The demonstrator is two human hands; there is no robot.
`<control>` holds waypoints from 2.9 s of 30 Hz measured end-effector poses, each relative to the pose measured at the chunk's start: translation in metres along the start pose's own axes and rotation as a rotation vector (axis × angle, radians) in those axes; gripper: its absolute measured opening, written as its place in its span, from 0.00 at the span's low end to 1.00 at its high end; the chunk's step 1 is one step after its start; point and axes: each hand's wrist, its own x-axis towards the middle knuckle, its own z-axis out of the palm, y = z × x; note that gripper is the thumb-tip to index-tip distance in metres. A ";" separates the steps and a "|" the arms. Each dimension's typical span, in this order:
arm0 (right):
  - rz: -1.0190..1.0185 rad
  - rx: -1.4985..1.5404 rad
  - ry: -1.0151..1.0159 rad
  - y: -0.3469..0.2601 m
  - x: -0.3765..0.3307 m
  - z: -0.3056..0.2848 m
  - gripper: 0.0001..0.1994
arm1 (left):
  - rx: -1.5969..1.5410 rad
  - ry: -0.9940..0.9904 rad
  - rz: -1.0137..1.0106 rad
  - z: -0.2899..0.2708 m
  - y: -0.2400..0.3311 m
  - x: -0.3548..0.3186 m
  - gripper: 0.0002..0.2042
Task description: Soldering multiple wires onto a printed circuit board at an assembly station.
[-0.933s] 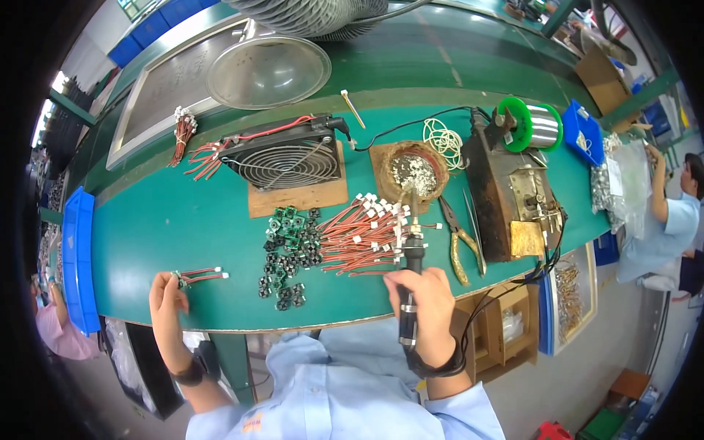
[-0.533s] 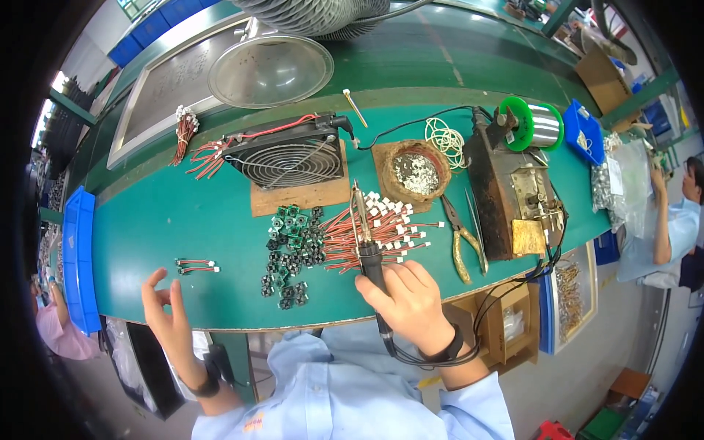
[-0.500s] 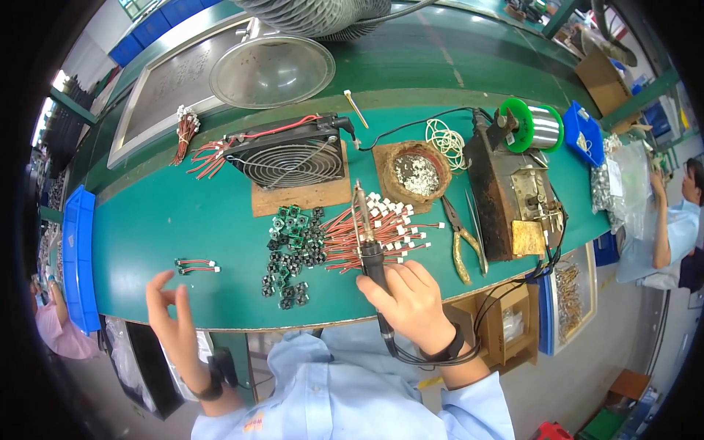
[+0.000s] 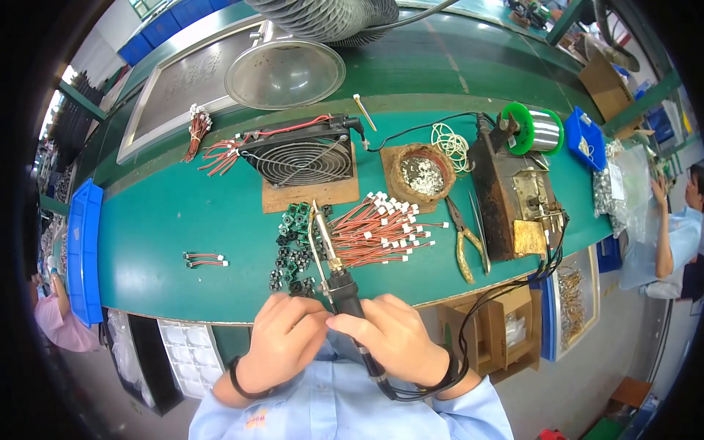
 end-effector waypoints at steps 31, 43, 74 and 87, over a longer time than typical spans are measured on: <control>0.098 0.067 -0.008 -0.004 -0.009 0.001 0.24 | -0.108 -0.017 -0.026 0.011 0.003 -0.002 0.12; 0.241 0.306 0.139 -0.005 -0.007 0.005 0.22 | -0.527 -0.046 -0.341 0.003 0.001 -0.004 0.03; 0.146 0.160 0.019 -0.005 0.001 -0.002 0.20 | -0.345 -0.089 -0.167 0.008 -0.001 -0.008 0.08; 0.228 0.379 0.182 -0.003 -0.009 0.017 0.18 | -0.298 -0.019 -0.138 0.005 -0.003 -0.011 0.07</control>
